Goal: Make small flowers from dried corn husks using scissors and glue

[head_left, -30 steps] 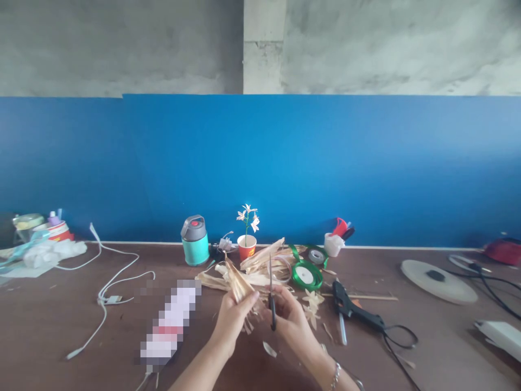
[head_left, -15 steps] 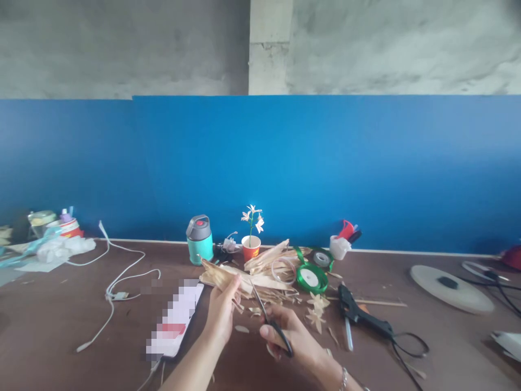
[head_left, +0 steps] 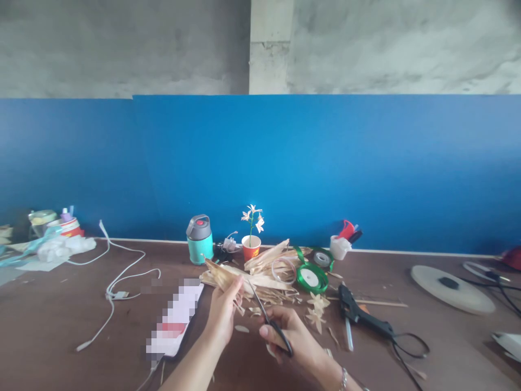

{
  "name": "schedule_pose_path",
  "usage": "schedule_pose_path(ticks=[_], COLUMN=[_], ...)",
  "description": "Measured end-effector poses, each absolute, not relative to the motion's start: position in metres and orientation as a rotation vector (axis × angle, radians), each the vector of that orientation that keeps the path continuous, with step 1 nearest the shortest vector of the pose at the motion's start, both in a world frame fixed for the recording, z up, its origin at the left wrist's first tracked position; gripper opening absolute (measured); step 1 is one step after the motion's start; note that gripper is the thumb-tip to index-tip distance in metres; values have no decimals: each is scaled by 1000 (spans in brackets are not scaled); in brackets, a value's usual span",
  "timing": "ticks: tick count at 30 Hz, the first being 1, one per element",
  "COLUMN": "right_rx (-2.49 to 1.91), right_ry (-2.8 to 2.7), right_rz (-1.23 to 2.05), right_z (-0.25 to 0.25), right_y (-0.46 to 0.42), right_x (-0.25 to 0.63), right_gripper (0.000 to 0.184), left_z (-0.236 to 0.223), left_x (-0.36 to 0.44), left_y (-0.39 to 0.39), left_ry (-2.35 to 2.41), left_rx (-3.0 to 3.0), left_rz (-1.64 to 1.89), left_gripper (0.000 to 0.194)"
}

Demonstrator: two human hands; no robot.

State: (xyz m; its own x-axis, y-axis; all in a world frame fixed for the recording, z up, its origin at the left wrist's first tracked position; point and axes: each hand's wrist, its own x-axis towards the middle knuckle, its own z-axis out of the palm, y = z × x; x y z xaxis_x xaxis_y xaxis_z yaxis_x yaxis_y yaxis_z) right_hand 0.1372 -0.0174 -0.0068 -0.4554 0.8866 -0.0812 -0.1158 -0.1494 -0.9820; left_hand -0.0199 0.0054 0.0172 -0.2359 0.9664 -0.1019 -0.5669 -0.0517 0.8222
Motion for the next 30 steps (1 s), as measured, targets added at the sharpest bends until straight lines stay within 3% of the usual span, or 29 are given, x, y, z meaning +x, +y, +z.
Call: schedule_pose_path(ticks=[30], right_rx=[-1010], right_ry=[-1421], right_rz=[1667], right_z=[1], right_y=[-19], right_x=[138], right_gripper=[47], left_z=[16], left_x=[-25], left_y=[8], left_ry=[952], left_rx=[606], left_rz=[1551], left_gripper=[35])
